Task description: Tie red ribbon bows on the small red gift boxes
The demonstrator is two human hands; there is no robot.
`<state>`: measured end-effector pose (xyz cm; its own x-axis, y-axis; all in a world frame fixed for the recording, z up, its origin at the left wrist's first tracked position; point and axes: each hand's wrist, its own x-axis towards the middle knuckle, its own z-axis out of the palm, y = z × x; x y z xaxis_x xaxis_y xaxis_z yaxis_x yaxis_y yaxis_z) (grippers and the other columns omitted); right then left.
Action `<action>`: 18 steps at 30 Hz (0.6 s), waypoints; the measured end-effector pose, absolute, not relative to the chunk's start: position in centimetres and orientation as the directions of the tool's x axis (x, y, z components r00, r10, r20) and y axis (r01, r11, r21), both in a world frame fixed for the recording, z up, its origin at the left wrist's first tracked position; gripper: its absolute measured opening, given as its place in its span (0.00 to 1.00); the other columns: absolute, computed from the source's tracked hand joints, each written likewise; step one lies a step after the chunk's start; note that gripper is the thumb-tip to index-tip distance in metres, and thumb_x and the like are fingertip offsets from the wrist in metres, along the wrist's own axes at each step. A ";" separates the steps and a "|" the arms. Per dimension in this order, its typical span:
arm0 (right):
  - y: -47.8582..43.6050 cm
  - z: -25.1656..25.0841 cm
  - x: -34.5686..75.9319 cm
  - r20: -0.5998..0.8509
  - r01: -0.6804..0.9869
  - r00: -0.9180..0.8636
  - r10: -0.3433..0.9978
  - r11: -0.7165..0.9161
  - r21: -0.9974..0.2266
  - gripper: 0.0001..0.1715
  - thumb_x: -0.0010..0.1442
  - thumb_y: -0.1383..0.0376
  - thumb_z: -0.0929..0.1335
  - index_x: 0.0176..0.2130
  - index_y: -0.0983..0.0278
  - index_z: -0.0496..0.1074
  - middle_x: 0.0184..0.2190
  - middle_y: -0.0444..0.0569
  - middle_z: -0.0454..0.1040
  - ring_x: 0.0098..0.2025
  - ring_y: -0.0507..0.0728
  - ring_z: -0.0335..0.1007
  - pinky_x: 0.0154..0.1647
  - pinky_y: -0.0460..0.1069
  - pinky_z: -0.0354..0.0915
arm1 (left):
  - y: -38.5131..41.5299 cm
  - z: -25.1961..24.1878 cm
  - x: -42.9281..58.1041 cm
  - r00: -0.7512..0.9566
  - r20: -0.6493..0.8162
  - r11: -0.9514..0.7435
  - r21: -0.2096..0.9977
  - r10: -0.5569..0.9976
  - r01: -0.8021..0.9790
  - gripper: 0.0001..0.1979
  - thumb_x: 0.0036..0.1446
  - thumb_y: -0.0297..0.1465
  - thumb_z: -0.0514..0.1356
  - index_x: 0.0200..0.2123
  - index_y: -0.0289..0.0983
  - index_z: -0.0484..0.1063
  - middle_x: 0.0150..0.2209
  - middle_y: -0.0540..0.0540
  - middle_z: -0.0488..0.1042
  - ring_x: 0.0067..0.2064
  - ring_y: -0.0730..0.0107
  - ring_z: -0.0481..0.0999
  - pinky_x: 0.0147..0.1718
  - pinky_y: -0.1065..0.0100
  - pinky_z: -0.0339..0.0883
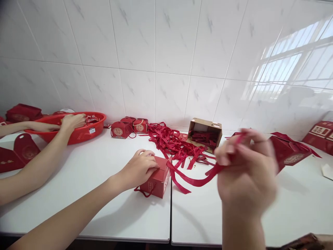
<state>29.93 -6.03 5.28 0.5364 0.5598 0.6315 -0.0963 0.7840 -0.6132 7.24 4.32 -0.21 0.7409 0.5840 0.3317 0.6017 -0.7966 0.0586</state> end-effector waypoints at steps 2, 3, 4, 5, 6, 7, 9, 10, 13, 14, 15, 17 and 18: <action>-4.2 4.7 27.5 0.498 -0.271 0.478 0.723 0.661 -0.700 0.13 0.46 0.69 0.69 0.35 0.60 0.70 0.25 0.41 0.62 0.23 0.48 0.59 0.20 0.45 0.53 | 4.0 0.0 7.3 0.740 0.311 -0.792 0.085 0.597 0.604 0.16 0.54 0.20 0.50 0.20 0.37 0.72 0.27 0.47 0.74 0.41 0.62 0.68 0.41 0.60 0.60; -3.2 4.1 26.4 0.411 -0.341 0.408 0.815 0.554 -0.760 0.13 0.46 0.69 0.69 0.35 0.61 0.69 0.25 0.41 0.63 0.23 0.48 0.60 0.21 0.45 0.55 | 3.8 0.1 7.3 0.738 0.306 -0.792 0.103 0.601 0.602 0.15 0.54 0.20 0.50 0.21 0.37 0.72 0.27 0.46 0.74 0.40 0.62 0.68 0.38 0.62 0.61; -2.3 3.4 25.5 0.350 -0.391 0.329 0.877 0.464 -0.795 0.13 0.46 0.68 0.69 0.36 0.61 0.69 0.25 0.41 0.64 0.24 0.49 0.61 0.22 0.45 0.57 | 3.5 0.1 7.4 0.736 0.309 -0.793 0.123 0.602 0.597 0.15 0.53 0.20 0.50 0.22 0.37 0.72 0.27 0.46 0.74 0.39 0.62 0.68 0.36 0.63 0.62; -1.4 2.6 24.7 0.308 -0.430 0.262 0.915 0.396 -0.811 0.13 0.47 0.68 0.70 0.36 0.62 0.69 0.25 0.41 0.65 0.25 0.49 0.61 0.24 0.45 0.58 | 3.2 -0.1 7.4 0.729 0.325 -0.794 0.147 0.602 0.590 0.14 0.54 0.20 0.50 0.24 0.37 0.73 0.27 0.45 0.74 0.38 0.62 0.68 0.36 0.63 0.63; -0.7 1.8 23.9 0.280 -0.463 0.200 0.939 0.343 -0.818 0.13 0.47 0.67 0.70 0.37 0.62 0.68 0.24 0.41 0.65 0.25 0.49 0.62 0.25 0.44 0.59 | 2.8 -0.3 7.4 0.714 0.353 -0.793 0.181 0.605 0.582 0.13 0.54 0.20 0.50 0.28 0.37 0.73 0.29 0.45 0.73 0.38 0.62 0.68 0.36 0.63 0.63; 0.0 1.2 23.2 0.261 -0.494 0.139 0.955 0.295 -0.818 0.14 0.48 0.67 0.70 0.37 0.62 0.68 0.24 0.41 0.65 0.26 0.49 0.62 0.26 0.44 0.60 | 2.5 -0.6 7.5 0.689 0.391 -0.789 0.226 0.610 0.571 0.12 0.54 0.21 0.50 0.31 0.37 0.73 0.31 0.45 0.73 0.39 0.63 0.69 0.37 0.63 0.64; 0.9 0.1 22.0 0.227 -0.538 0.004 0.974 0.194 -0.821 0.14 0.48 0.67 0.70 0.37 0.62 0.67 0.24 0.40 0.66 0.25 0.48 0.62 0.26 0.44 0.60 | 1.8 -1.5 7.3 0.593 0.491 -0.768 0.350 0.638 0.536 0.12 0.54 0.21 0.51 0.38 0.37 0.69 0.36 0.44 0.71 0.41 0.63 0.69 0.41 0.62 0.65; 1.2 -0.3 21.5 0.206 -0.546 -0.063 0.977 0.139 -0.826 0.15 0.48 0.67 0.70 0.37 0.63 0.67 0.24 0.41 0.67 0.25 0.48 0.62 0.27 0.44 0.60 | 1.6 -2.0 7.2 0.522 0.545 -0.752 0.418 0.657 0.510 0.13 0.53 0.21 0.52 0.40 0.38 0.67 0.38 0.44 0.70 0.43 0.64 0.69 0.43 0.61 0.65; 1.7 -1.1 20.5 0.127 -0.494 -0.229 0.965 -0.002 -0.869 0.15 0.48 0.66 0.70 0.37 0.63 0.65 0.24 0.42 0.70 0.25 0.50 0.65 0.28 0.45 0.61 | 1.2 -3.4 6.2 0.267 0.619 -0.672 0.651 0.739 0.352 0.18 0.50 0.22 0.55 0.45 0.40 0.60 0.47 0.43 0.65 0.51 0.62 0.66 0.47 0.59 0.65; 1.9 -1.3 20.4 0.105 -0.453 -0.265 0.958 -0.028 -0.891 0.14 0.48 0.65 0.70 0.36 0.63 0.65 0.24 0.43 0.70 0.26 0.51 0.66 0.29 0.46 0.61 | 1.2 -3.6 5.7 0.200 0.594 -0.627 0.731 0.779 0.270 0.18 0.50 0.24 0.56 0.45 0.40 0.58 0.48 0.43 0.63 0.54 0.61 0.64 0.47 0.59 0.66; 2.0 -1.5 20.3 0.086 -0.406 -0.291 0.953 -0.042 -0.913 0.13 0.48 0.65 0.70 0.35 0.63 0.64 0.24 0.44 0.71 0.26 0.51 0.66 0.29 0.46 0.60 | 1.2 -3.7 5.3 0.163 0.545 -0.568 0.802 0.822 0.185 0.18 0.50 0.25 0.57 0.44 0.40 0.57 0.49 0.43 0.62 0.55 0.61 0.64 0.46 0.60 0.67; 2.3 -1.9 20.4 0.057 -0.315 -0.318 0.946 -0.049 -0.948 0.12 0.49 0.65 0.69 0.34 0.63 0.63 0.23 0.44 0.72 0.24 0.50 0.65 0.27 0.45 0.59 | 1.2 -3.4 4.5 0.161 0.418 -0.431 0.900 0.894 0.058 0.15 0.49 0.26 0.57 0.41 0.39 0.58 0.46 0.44 0.64 0.52 0.62 0.67 0.45 0.61 0.67; 2.4 -2.0 20.4 0.044 -0.281 -0.319 0.947 -0.050 -0.958 0.11 0.49 0.64 0.68 0.33 0.62 0.63 0.22 0.43 0.71 0.23 0.50 0.63 0.26 0.45 0.57 | 1.3 -3.2 4.3 0.175 0.364 -0.374 0.927 0.915 0.029 0.14 0.48 0.26 0.57 0.40 0.39 0.59 0.44 0.45 0.65 0.48 0.63 0.70 0.45 0.60 0.67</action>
